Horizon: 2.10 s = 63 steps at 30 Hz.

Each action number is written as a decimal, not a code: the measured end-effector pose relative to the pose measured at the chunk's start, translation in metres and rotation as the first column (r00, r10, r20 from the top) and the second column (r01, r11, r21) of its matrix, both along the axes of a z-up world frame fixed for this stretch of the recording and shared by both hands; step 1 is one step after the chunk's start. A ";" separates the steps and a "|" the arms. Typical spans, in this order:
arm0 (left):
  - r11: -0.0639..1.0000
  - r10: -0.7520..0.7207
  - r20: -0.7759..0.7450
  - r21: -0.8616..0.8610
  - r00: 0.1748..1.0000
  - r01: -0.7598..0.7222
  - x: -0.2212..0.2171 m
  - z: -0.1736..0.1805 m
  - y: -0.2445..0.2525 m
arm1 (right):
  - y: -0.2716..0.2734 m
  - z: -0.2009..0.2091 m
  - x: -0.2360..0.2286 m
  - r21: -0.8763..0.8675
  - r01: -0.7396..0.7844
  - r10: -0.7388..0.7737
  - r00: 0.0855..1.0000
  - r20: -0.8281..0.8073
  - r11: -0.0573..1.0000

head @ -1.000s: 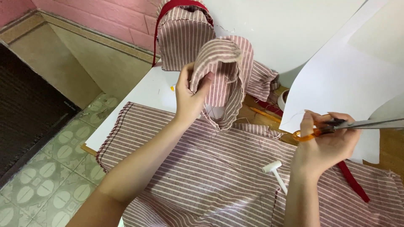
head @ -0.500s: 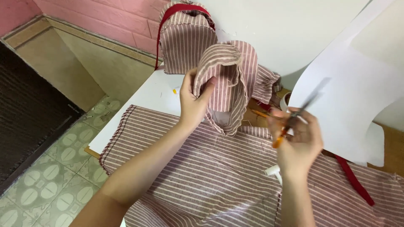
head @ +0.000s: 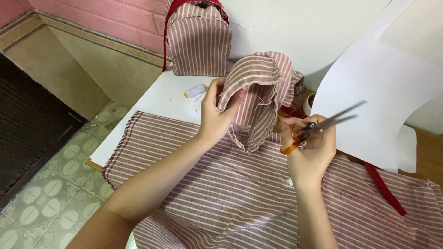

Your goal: Trimming excess fabric from a sewn component using scissors and then folding it into shape.

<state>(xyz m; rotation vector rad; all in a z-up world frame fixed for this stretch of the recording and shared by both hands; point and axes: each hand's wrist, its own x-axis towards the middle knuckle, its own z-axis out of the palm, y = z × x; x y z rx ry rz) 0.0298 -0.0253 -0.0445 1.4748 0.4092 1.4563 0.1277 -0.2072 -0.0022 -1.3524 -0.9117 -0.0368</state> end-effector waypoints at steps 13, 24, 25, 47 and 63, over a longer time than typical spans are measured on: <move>0.998 -0.016 -0.002 0.055 1.000 0.016 0.002 -0.009 0.002 | -0.001 -0.004 0.002 0.007 -0.008 0.007 0.993 0.120 1.000; 0.999 -0.052 0.114 0.009 0.992 0.051 0.000 -0.015 0.022 | -0.005 0.005 0.012 0.138 0.012 -0.007 0.999 -0.038 0.990; 0.998 -0.055 0.129 0.014 0.990 0.054 0.000 -0.015 0.023 | -0.007 0.006 0.014 0.149 0.038 -0.033 0.999 -0.030 0.988; 0.901 0.141 0.135 -0.427 0.981 -0.071 -0.022 0.021 0.032 | -0.009 0.036 0.014 -0.423 -0.205 0.082 0.953 -0.291 0.882; 0.964 0.260 0.180 0.006 0.949 -0.265 -0.035 0.033 0.026 | -0.012 0.009 0.018 -0.261 -0.947 0.719 0.312 -0.621 0.186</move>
